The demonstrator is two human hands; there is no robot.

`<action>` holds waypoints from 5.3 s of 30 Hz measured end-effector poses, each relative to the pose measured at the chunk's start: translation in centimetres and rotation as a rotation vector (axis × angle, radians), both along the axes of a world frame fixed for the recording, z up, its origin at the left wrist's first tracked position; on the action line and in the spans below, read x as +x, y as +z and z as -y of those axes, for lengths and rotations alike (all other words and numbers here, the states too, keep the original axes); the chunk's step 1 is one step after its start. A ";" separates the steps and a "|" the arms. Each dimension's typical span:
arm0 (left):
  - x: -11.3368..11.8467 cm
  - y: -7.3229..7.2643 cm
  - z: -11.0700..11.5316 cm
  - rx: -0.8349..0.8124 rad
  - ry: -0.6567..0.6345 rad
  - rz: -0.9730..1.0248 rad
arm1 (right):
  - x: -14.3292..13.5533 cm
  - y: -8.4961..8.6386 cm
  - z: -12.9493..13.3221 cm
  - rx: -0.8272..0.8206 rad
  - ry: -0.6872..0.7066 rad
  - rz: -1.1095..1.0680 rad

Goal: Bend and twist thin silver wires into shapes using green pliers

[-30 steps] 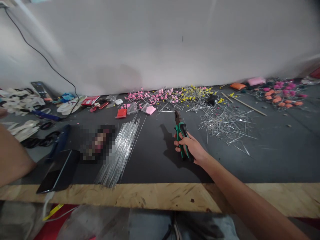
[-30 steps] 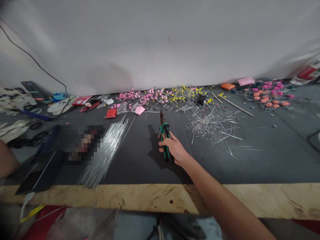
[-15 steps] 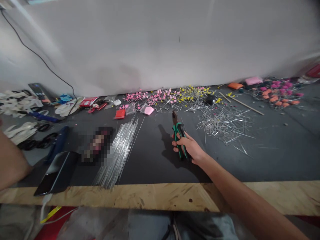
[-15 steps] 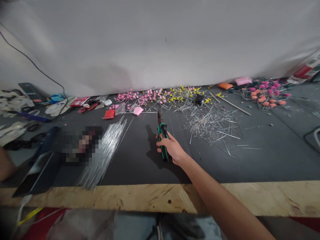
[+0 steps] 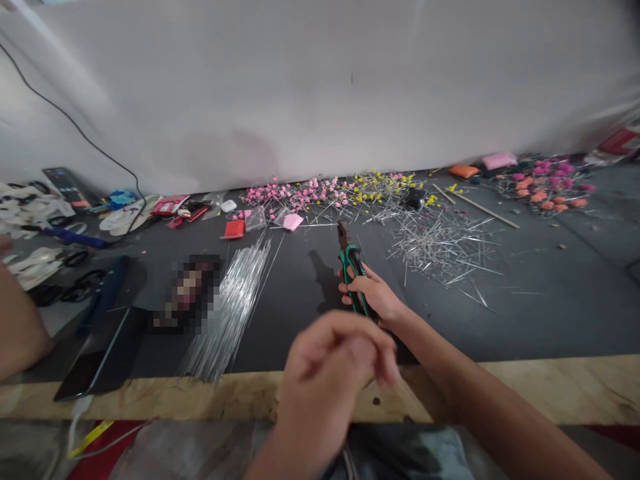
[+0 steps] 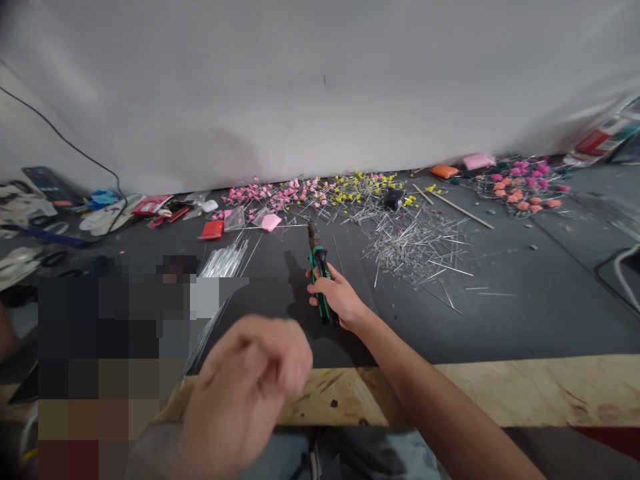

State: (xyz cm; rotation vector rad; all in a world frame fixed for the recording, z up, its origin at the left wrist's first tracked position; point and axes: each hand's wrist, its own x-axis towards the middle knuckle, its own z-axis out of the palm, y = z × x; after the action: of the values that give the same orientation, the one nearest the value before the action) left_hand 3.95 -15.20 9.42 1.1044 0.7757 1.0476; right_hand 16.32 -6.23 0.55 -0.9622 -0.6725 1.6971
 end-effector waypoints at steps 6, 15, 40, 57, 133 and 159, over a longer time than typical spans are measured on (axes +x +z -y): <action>0.2 -3.3 -10.2 -0.148 0.341 0.125 | 0.7 -0.3 0.2 0.092 0.070 0.121; -0.4 -7.6 -14.7 -0.025 0.407 0.101 | 2.0 0.8 0.4 0.231 0.234 0.534; -1.2 -7.9 -13.9 -0.035 0.621 0.139 | 0.6 2.4 1.3 0.440 0.329 0.892; -1.5 -8.9 -14.2 0.003 0.591 0.082 | 0.2 1.7 1.2 0.401 0.254 0.871; -2.7 -10.4 -13.7 0.489 0.709 -0.522 | 1.3 2.1 1.5 0.102 0.348 0.394; -1.5 -10.6 -14.1 0.317 0.551 -0.283 | 1.0 0.4 0.2 0.123 0.263 0.338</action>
State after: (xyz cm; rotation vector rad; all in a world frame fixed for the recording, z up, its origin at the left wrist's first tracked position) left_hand 2.46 -1.06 -1.21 1.3649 1.2132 1.5335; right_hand 17.33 -6.48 0.93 -1.1223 -1.1562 1.7088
